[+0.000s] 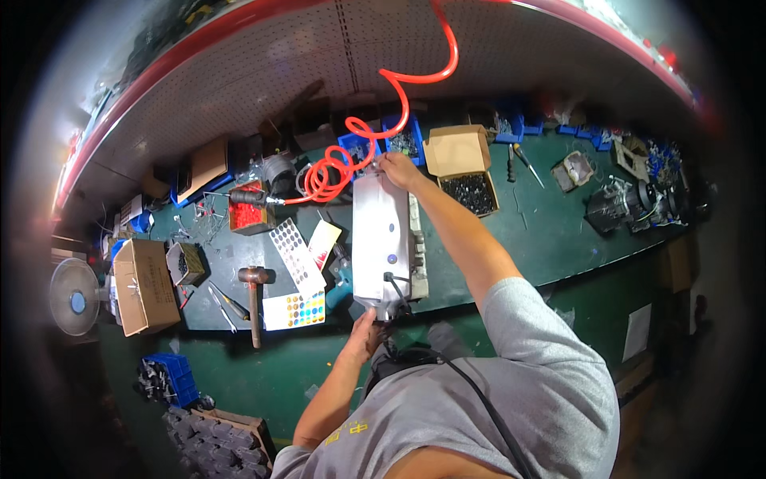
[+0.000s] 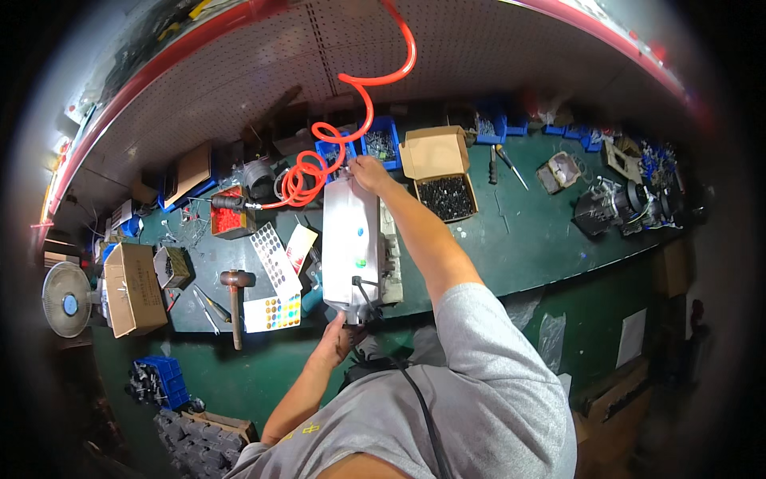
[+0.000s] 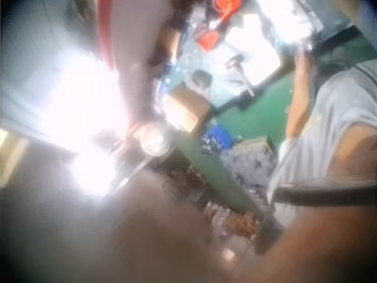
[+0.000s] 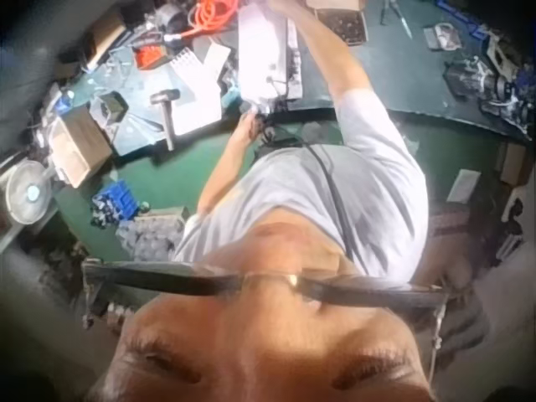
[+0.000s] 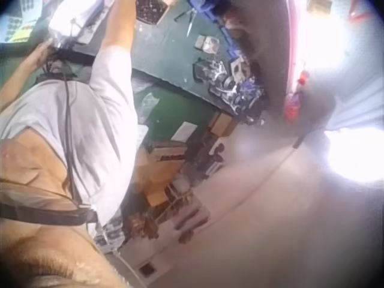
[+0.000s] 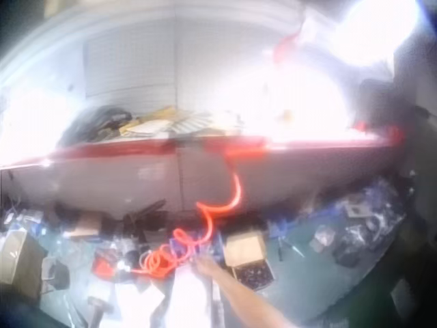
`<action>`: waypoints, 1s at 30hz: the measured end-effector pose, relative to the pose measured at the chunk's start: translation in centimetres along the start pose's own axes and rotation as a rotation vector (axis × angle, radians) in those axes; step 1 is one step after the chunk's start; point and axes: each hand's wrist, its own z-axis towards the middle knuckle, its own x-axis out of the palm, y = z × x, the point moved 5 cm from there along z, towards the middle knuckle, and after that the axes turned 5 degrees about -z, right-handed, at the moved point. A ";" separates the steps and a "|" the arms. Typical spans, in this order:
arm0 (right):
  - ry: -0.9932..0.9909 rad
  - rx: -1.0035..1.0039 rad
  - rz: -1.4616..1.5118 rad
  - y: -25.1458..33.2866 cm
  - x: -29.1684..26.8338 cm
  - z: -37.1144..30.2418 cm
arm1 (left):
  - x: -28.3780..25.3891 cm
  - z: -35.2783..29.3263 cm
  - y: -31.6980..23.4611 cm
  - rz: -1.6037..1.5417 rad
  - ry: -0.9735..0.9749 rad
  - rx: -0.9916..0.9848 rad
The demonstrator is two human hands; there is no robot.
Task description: The person assembles a silver metal casing onto a motor unit, secures it with a cordless drill, and applies colored stickers to the casing. The person then places the finished unit on a cardboard box with other similar units.
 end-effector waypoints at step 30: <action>-0.398 1.025 0.990 -7.2 -10.8 -31.4 | 23.9 -8.6 -19.1 1.367 -0.135 0.557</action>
